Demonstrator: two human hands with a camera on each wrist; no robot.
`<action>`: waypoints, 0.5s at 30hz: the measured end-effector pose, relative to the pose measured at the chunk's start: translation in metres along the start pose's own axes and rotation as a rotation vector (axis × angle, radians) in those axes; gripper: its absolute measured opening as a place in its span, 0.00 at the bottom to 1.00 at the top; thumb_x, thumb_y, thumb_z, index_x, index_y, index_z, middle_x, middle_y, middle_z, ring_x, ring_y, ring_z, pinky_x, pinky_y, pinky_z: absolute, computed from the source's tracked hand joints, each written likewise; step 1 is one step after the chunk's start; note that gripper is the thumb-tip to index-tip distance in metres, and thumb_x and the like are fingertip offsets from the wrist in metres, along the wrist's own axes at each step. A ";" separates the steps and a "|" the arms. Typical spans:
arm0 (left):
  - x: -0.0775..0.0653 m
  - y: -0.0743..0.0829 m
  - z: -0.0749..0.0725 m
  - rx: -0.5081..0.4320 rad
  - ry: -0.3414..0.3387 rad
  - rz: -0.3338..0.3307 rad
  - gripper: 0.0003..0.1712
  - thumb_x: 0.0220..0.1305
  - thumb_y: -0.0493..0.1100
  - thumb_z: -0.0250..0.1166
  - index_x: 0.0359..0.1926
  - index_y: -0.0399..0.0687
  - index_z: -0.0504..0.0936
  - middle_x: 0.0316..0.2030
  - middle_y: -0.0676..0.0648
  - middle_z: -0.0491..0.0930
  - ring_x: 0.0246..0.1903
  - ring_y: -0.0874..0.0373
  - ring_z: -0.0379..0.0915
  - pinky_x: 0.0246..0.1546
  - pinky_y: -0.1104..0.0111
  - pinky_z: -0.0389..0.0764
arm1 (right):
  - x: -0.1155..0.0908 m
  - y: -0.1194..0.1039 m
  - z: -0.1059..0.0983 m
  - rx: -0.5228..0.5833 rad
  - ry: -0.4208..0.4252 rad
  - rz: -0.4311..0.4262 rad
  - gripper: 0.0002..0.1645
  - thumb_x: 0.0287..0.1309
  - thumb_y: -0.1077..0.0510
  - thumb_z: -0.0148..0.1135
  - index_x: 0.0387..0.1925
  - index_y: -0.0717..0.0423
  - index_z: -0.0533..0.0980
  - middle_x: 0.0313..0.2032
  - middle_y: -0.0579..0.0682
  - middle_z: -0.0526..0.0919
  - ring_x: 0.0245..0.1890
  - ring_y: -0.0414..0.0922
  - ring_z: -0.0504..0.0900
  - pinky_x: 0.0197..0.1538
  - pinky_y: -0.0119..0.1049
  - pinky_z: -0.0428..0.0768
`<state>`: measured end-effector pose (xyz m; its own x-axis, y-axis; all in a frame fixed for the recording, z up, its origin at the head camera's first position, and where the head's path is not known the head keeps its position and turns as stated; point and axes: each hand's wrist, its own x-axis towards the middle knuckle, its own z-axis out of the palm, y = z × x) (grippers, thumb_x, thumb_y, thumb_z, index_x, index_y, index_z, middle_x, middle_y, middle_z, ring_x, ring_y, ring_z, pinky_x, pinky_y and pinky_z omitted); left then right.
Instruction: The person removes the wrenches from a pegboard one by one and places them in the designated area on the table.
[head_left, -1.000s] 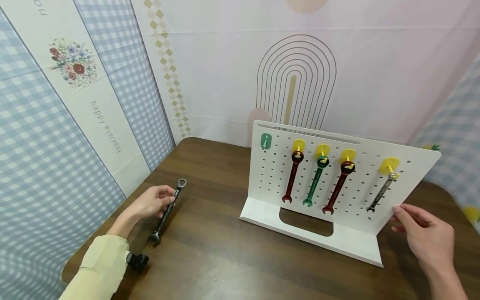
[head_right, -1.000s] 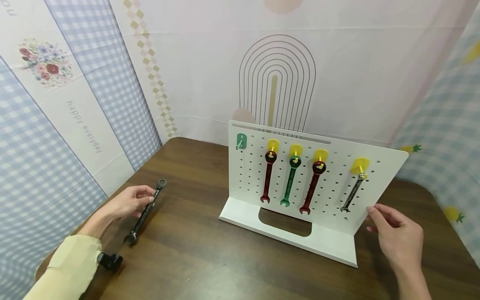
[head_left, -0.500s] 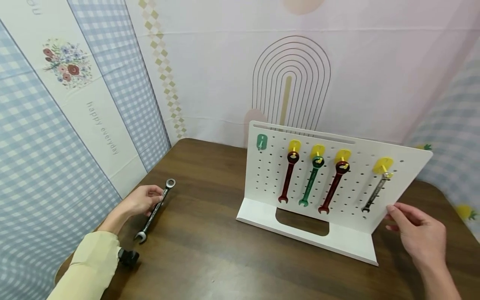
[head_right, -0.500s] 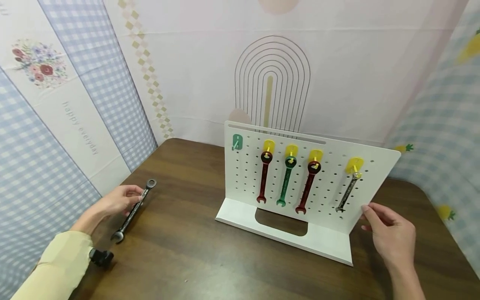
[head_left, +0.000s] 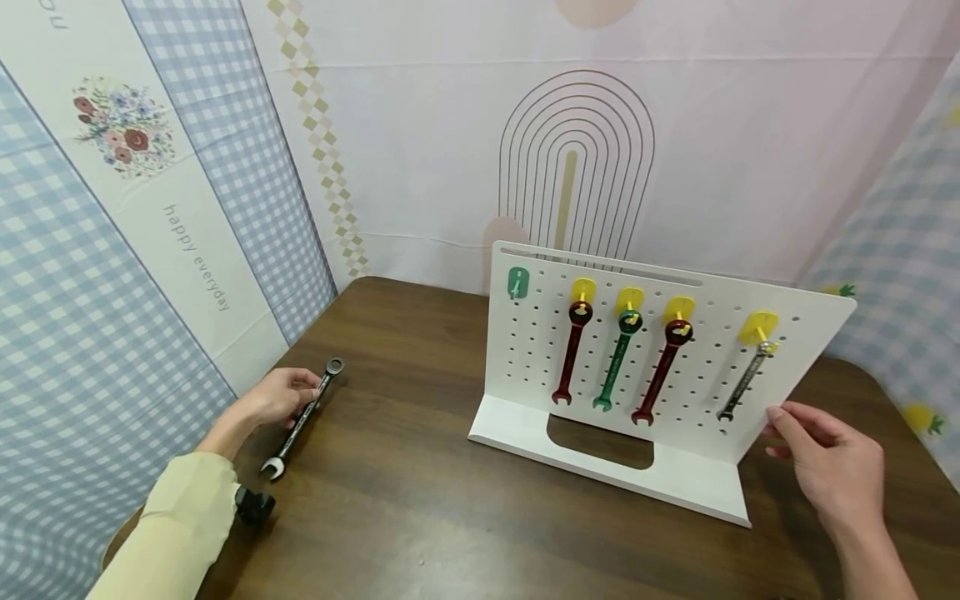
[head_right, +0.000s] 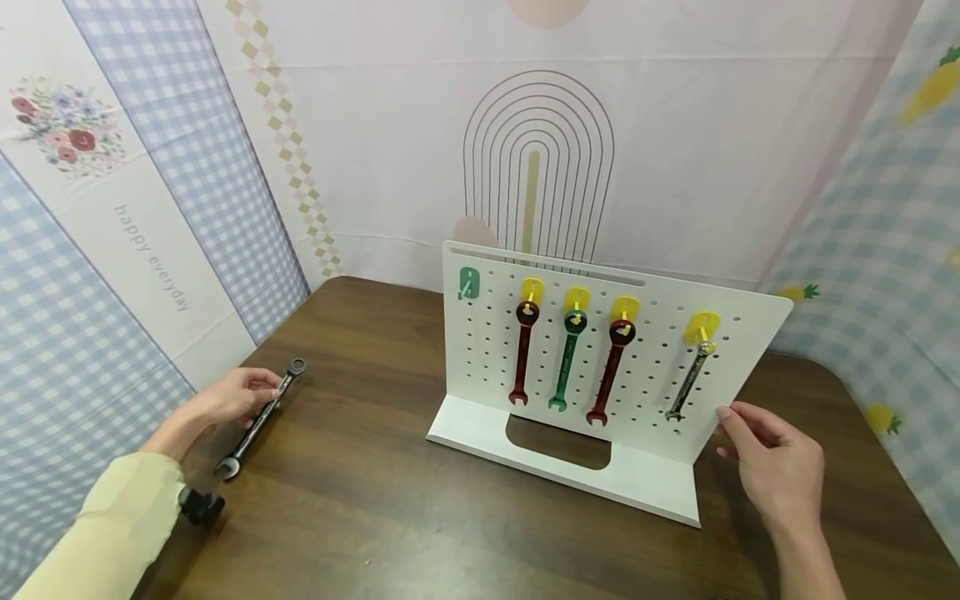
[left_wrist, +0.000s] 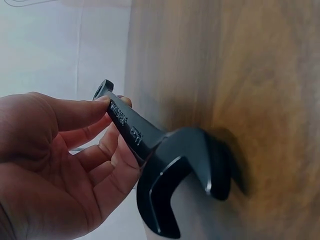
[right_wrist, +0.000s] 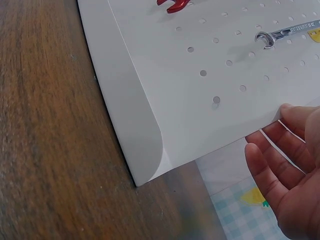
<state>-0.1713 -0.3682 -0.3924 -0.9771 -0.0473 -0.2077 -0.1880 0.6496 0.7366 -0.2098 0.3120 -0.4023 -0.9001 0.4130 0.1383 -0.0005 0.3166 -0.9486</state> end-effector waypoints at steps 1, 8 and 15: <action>0.001 0.000 -0.001 0.002 0.000 0.001 0.15 0.78 0.34 0.56 0.56 0.25 0.74 0.29 0.50 0.78 0.28 0.58 0.70 0.24 0.67 0.81 | 0.000 0.000 0.000 -0.003 -0.001 0.001 0.03 0.67 0.54 0.72 0.40 0.46 0.88 0.23 0.28 0.86 0.23 0.30 0.86 0.26 0.28 0.86; 0.007 0.000 -0.007 0.014 0.003 -0.001 0.15 0.77 0.34 0.56 0.55 0.23 0.74 0.32 0.48 0.80 0.27 0.58 0.70 0.23 0.67 0.80 | 0.001 0.001 0.000 -0.005 -0.005 0.002 0.02 0.68 0.54 0.72 0.40 0.45 0.88 0.23 0.28 0.86 0.23 0.30 0.86 0.26 0.27 0.86; 0.009 -0.004 -0.012 0.060 0.003 -0.014 0.16 0.78 0.34 0.56 0.57 0.23 0.74 0.33 0.44 0.78 0.29 0.58 0.70 0.24 0.67 0.81 | 0.001 0.001 0.001 -0.014 -0.006 -0.004 0.03 0.67 0.54 0.72 0.41 0.46 0.88 0.23 0.28 0.86 0.24 0.29 0.86 0.26 0.27 0.86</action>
<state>-0.1805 -0.3802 -0.3901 -0.9747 -0.0590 -0.2154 -0.1952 0.6934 0.6936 -0.2113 0.3124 -0.4033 -0.9026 0.4068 0.1409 0.0013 0.3299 -0.9440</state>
